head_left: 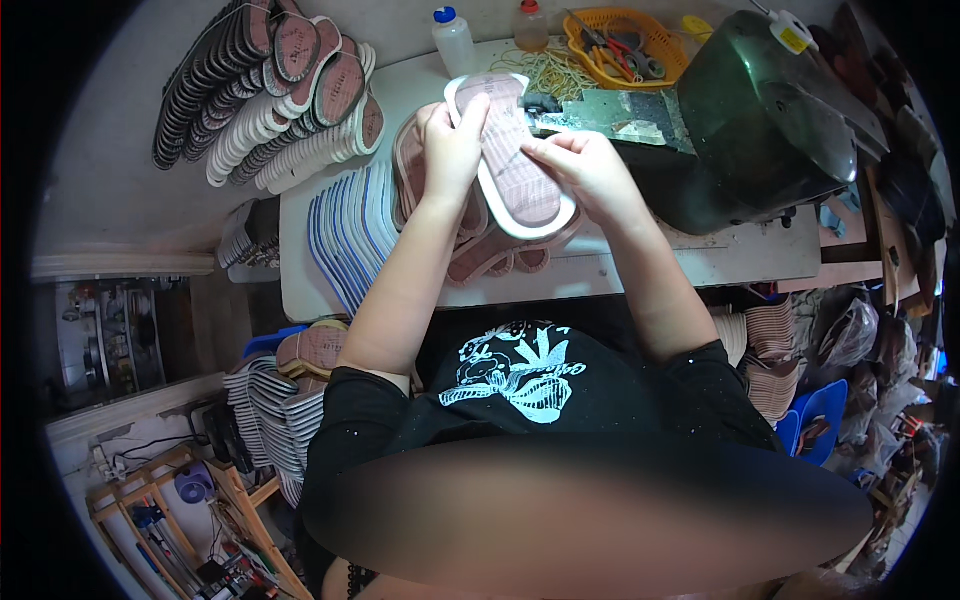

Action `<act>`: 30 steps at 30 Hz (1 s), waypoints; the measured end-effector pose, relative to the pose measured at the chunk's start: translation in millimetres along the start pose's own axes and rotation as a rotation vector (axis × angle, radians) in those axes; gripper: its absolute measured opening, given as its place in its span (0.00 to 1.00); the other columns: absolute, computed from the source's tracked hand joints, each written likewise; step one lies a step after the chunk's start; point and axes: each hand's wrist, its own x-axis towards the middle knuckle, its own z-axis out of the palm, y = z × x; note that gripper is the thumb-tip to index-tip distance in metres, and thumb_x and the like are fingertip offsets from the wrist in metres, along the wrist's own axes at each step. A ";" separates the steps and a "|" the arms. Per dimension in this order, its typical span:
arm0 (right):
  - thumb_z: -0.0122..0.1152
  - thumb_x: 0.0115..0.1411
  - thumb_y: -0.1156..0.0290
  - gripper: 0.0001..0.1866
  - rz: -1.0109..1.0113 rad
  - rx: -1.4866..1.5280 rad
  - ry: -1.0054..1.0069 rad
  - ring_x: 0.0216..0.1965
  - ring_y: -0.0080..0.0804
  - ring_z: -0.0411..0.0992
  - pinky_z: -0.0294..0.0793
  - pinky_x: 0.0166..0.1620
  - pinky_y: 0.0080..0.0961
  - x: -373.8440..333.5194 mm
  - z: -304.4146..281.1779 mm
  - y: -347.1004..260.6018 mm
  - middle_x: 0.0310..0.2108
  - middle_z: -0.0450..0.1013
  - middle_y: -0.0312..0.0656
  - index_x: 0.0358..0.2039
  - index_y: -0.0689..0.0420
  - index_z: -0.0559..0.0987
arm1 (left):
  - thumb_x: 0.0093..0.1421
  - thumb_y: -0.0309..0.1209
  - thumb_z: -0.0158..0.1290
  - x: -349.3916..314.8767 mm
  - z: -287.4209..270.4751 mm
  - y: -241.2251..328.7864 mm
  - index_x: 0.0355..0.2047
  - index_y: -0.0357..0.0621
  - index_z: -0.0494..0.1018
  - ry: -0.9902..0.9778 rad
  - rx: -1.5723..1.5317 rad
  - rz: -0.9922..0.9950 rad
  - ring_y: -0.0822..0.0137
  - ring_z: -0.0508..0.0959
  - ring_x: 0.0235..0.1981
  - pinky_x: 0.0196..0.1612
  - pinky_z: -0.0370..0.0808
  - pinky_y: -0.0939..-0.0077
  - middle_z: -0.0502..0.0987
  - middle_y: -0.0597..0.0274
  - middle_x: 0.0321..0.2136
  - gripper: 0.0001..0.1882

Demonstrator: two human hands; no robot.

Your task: The recorder is manually stitching or threading components onto shoe insoles at a workbench.

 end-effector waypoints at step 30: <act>0.53 0.62 0.59 0.19 -0.006 0.235 0.148 0.24 0.28 0.76 0.75 0.28 0.20 0.7 48.7 3.9 0.27 0.76 0.46 0.37 0.65 0.75 | 0.56 0.43 0.55 101.7 -27.1 67.1 0.31 0.42 0.71 -1.226 0.652 0.212 0.76 0.66 0.32 0.36 0.65 0.80 0.69 0.70 0.27 0.15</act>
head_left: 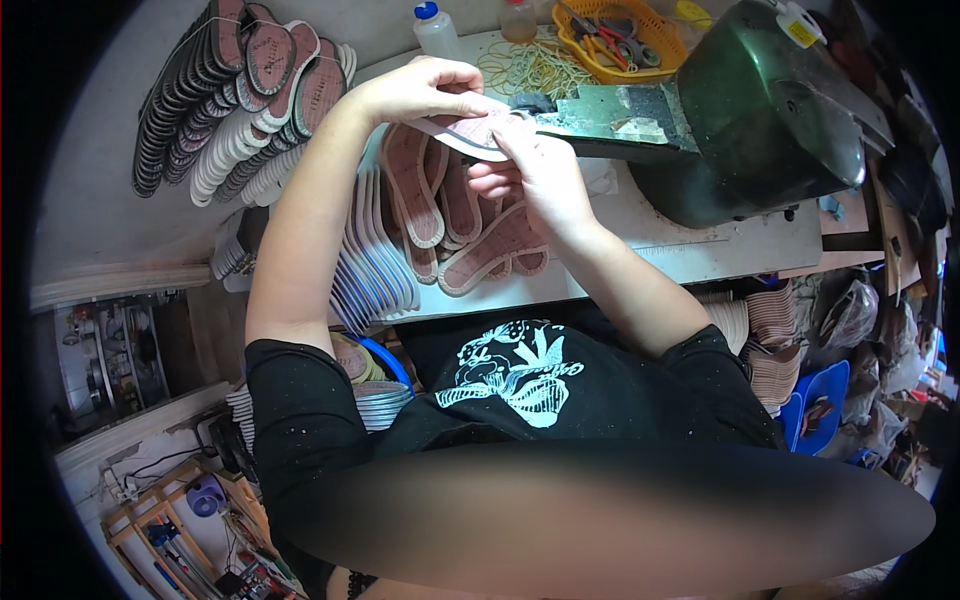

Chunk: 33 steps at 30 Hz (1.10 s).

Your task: The recorder is manually stitching or threading components onto shoe insoles at a workbench.

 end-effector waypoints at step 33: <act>0.52 0.63 0.63 0.19 0.002 0.071 -0.171 0.36 0.32 0.77 0.79 0.38 0.24 5.7 -14.2 -4.5 0.37 0.75 0.47 0.45 0.68 0.72 | 0.62 0.41 0.50 -11.7 13.1 1.5 0.28 0.43 0.69 -0.079 -0.243 -0.182 0.84 0.61 0.21 0.23 0.58 0.86 0.64 0.77 0.19 0.14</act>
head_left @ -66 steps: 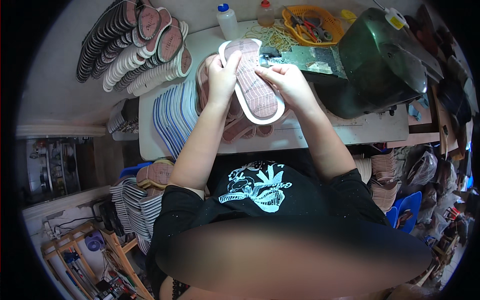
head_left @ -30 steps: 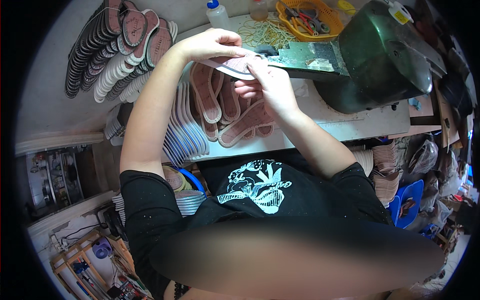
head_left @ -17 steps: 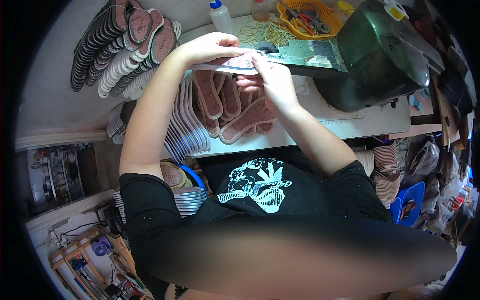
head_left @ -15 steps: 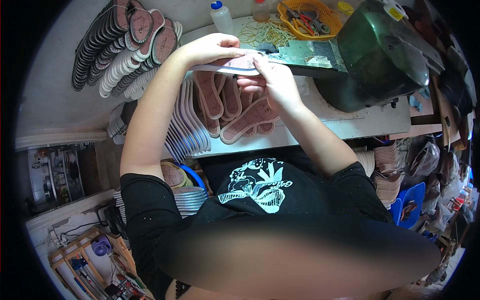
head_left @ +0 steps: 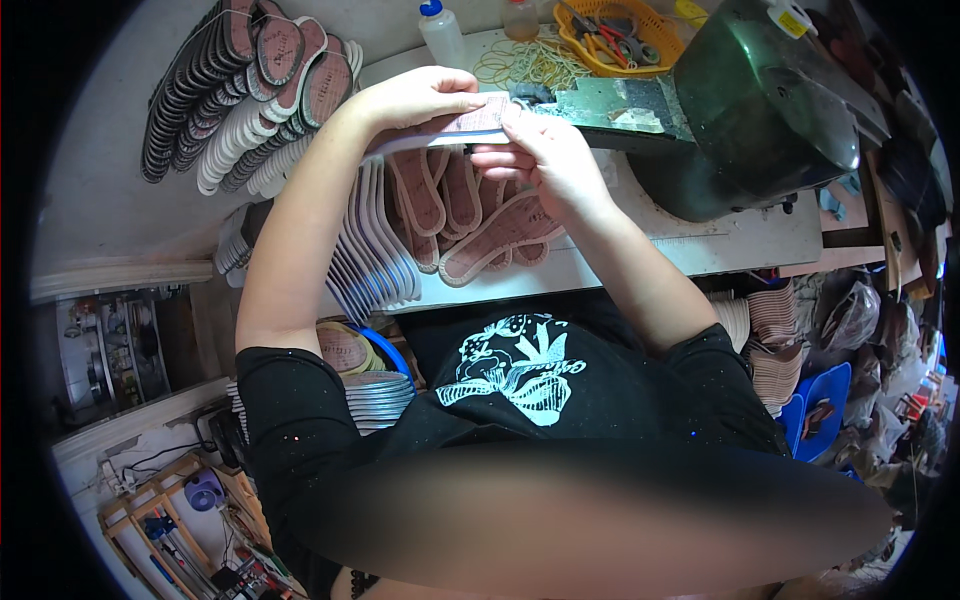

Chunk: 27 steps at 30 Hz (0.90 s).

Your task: The recorder is manually stitching or threading components onto shoe insoles at a workbench.

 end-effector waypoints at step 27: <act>0.60 0.56 0.67 0.13 -0.010 -0.021 0.140 0.27 0.23 0.74 0.73 0.28 0.18 -1.6 -3.3 -0.3 0.28 0.74 0.38 0.36 0.64 0.77 | 0.59 0.45 0.51 -19.3 52.5 19.7 0.28 0.40 0.76 0.304 -0.456 -0.291 0.77 0.72 0.12 0.13 0.67 0.84 0.75 0.63 0.18 0.18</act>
